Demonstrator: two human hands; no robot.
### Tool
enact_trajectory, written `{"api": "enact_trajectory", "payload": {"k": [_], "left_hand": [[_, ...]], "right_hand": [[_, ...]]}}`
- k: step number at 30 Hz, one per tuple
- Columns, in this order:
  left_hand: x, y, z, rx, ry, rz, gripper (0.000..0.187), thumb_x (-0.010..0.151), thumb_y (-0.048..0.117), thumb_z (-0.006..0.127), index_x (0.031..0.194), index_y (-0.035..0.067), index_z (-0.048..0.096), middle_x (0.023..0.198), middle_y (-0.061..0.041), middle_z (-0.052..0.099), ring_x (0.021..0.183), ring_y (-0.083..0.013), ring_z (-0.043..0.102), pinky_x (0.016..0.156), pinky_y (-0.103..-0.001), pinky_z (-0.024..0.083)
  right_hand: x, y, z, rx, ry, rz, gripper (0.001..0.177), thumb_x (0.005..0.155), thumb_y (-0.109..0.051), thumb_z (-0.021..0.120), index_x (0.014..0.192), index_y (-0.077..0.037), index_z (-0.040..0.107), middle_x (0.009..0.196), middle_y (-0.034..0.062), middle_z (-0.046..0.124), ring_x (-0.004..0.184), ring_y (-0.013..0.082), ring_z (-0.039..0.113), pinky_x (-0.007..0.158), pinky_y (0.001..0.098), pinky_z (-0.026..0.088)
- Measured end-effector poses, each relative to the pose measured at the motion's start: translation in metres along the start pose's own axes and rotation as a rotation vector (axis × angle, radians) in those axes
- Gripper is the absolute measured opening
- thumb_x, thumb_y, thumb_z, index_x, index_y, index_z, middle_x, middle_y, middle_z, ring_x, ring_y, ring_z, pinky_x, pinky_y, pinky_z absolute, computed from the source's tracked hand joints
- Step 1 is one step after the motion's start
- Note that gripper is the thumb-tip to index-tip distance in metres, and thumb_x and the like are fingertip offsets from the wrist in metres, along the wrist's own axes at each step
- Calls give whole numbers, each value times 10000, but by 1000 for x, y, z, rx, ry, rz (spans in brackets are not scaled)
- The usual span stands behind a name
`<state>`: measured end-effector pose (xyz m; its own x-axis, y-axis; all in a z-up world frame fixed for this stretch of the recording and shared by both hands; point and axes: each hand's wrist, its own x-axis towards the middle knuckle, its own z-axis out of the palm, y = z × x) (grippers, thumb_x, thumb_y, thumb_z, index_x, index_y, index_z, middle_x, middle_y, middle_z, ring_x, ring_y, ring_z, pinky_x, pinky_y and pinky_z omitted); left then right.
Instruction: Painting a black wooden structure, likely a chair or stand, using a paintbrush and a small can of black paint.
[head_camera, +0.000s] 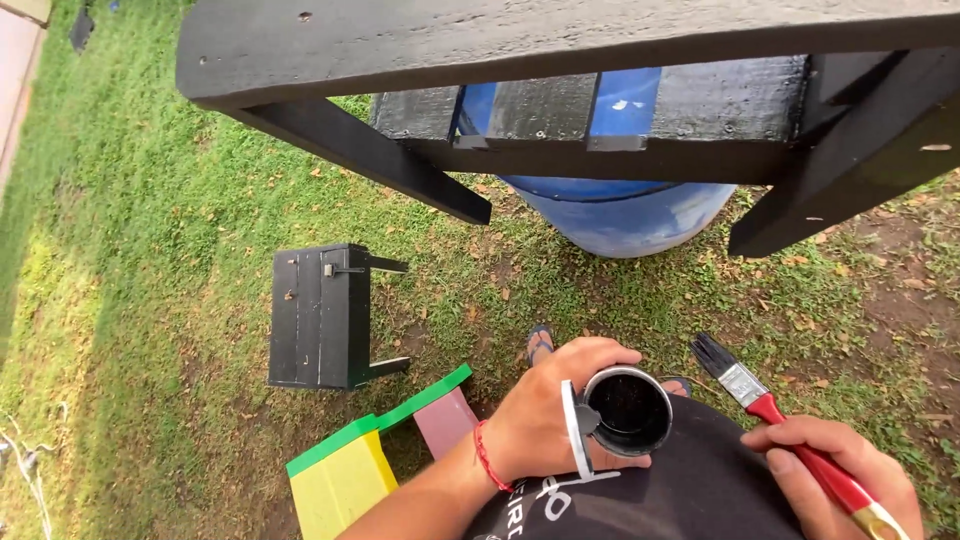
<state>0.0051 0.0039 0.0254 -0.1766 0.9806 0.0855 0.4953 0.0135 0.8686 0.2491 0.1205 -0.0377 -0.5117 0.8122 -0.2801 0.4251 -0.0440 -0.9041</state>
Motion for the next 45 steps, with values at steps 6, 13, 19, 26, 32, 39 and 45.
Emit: {"api": "enact_trajectory", "payload": {"k": [6,13,19,26,32,39,45], "left_hand": [[4,6,-3,-1,-31,-29,714,709,469,743,1237,34,539,1160,-144,618,1076,-306,623,1008,-424,486],[6,7,3,42,-33,-7,724,710,489,735,1254,55,536,1187,-143,618,1155,-320,613,1048,-441,497],[9,9,8,35,-45,6,739,705,463,755,1286,71,523,1226,-137,621,1205,-327,600,1093,-450,482],[10,11,13,59,-50,17,746,699,461,760,1291,72,527,1247,-144,616,1218,-320,604,1113,-440,470],[14,14,14,64,-81,-15,751,698,491,753,1290,78,545,1258,-149,612,1235,-327,587,1099,-454,459],[27,-1,32,-21,-133,-63,784,640,306,912,1303,108,544,1305,-118,588,1264,-290,573,1102,-413,412],[57,19,44,-119,-252,-10,662,721,319,863,1272,120,555,1256,-97,615,1265,-298,597,1095,-446,424]], "right_hand": [[0,3,2,13,26,-65,137,870,-72,661,988,-77,730,937,60,798,887,130,728,864,261,513],[-5,6,-3,81,51,-50,139,874,-44,645,992,-41,718,951,96,792,883,159,733,877,263,520],[-8,11,-9,134,78,-62,135,880,-24,635,995,-1,701,974,130,772,902,193,721,904,289,539],[-16,-1,-15,84,109,-92,117,917,-26,613,1003,21,678,990,149,756,973,207,703,944,311,529],[-18,10,-21,46,148,-64,135,881,-46,638,962,-35,745,967,83,768,934,146,673,921,271,475],[-11,51,-42,31,91,-163,149,797,-144,687,889,-163,803,923,-19,830,886,115,768,880,267,537],[-32,57,-53,90,125,-166,150,847,-223,663,959,-165,743,900,-38,820,882,118,762,861,273,550]]}}
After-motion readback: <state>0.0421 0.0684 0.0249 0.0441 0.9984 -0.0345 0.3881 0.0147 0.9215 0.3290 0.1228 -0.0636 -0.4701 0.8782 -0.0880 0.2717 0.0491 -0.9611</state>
